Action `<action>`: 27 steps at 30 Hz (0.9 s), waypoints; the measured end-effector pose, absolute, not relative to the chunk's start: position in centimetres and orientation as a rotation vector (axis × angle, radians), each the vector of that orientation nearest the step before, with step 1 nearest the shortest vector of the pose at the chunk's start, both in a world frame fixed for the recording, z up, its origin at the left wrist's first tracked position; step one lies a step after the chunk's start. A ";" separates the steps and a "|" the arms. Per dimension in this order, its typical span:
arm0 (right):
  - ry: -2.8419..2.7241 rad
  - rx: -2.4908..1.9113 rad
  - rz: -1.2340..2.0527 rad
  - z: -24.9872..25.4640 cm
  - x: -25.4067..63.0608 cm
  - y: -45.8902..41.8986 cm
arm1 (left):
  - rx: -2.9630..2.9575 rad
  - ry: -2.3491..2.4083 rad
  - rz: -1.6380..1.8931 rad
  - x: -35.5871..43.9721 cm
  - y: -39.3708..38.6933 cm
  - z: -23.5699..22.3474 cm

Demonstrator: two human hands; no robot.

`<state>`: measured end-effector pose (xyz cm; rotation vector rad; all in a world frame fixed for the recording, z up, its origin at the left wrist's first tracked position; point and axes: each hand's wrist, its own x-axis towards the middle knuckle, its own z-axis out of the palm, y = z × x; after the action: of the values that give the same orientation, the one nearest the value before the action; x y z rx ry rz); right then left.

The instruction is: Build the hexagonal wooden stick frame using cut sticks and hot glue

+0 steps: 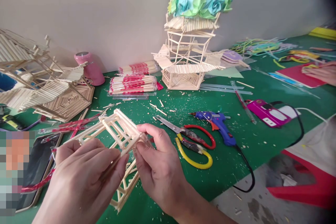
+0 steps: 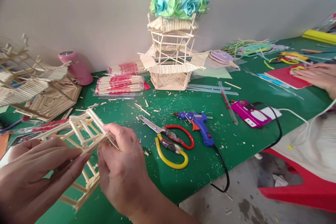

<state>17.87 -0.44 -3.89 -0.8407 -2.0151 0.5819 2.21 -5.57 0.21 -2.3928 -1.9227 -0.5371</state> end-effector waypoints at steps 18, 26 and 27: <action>-2.022 -0.945 0.751 -3.6 18.5 -0.1 | -2.393 -1.920 -0.518 1.8 -5.1 0.7; -1.915 -0.890 0.967 -3.6 18.5 0.3 | -2.411 -1.890 -0.453 2.4 -4.5 1.2; -1.906 -0.887 0.992 -3.5 18.6 0.3 | -2.408 -1.888 -0.446 2.5 -4.4 1.2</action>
<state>18.58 0.34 -3.46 -0.8875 -1.9058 0.9919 2.47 -4.40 1.25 -2.4080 -1.8884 -0.4465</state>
